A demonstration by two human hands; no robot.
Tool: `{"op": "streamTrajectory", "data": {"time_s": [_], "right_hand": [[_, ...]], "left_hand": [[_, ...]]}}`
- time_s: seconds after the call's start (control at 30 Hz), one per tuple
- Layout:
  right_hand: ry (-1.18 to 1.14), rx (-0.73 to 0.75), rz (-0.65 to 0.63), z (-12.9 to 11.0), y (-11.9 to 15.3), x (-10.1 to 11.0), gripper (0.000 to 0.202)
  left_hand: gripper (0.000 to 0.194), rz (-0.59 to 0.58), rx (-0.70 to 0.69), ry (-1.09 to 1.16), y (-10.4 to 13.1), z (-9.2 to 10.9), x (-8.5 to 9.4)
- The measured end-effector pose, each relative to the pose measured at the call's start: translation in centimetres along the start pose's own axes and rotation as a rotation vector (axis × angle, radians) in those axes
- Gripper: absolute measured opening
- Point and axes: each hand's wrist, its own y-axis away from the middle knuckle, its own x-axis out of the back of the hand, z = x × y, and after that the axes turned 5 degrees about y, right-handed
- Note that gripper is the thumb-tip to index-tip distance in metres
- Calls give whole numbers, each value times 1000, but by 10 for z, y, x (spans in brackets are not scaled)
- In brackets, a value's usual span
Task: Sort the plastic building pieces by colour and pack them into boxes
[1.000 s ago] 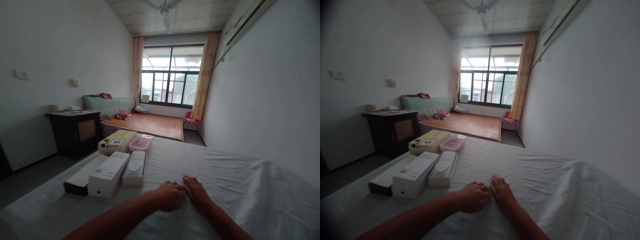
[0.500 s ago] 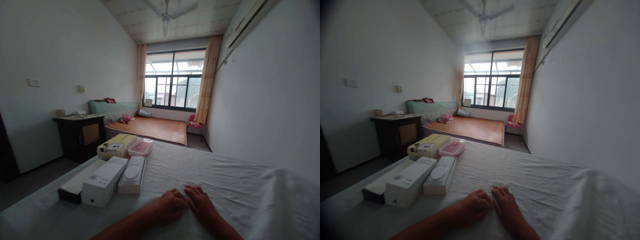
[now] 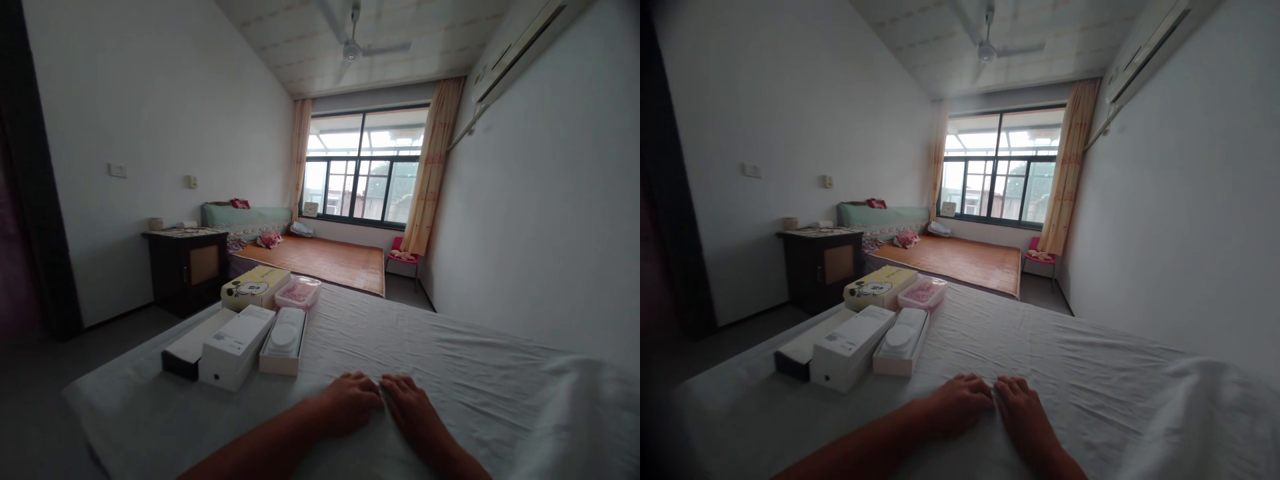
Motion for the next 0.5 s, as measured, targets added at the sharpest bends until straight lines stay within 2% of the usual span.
{"op": "streamTrajectory", "data": {"time_s": [0.13,0.23,0.5], "right_hand": [[-26,73,-34,-10,4,3,37],[-37,66,-33,-13,6,6,39],[-88,68,-36,-9,5,8,37]], "left_hand": [[32,4,9,-60,2,6,0],[34,30,33,-26,3,8,0],[38,35,31,58,4,2,0]]}}
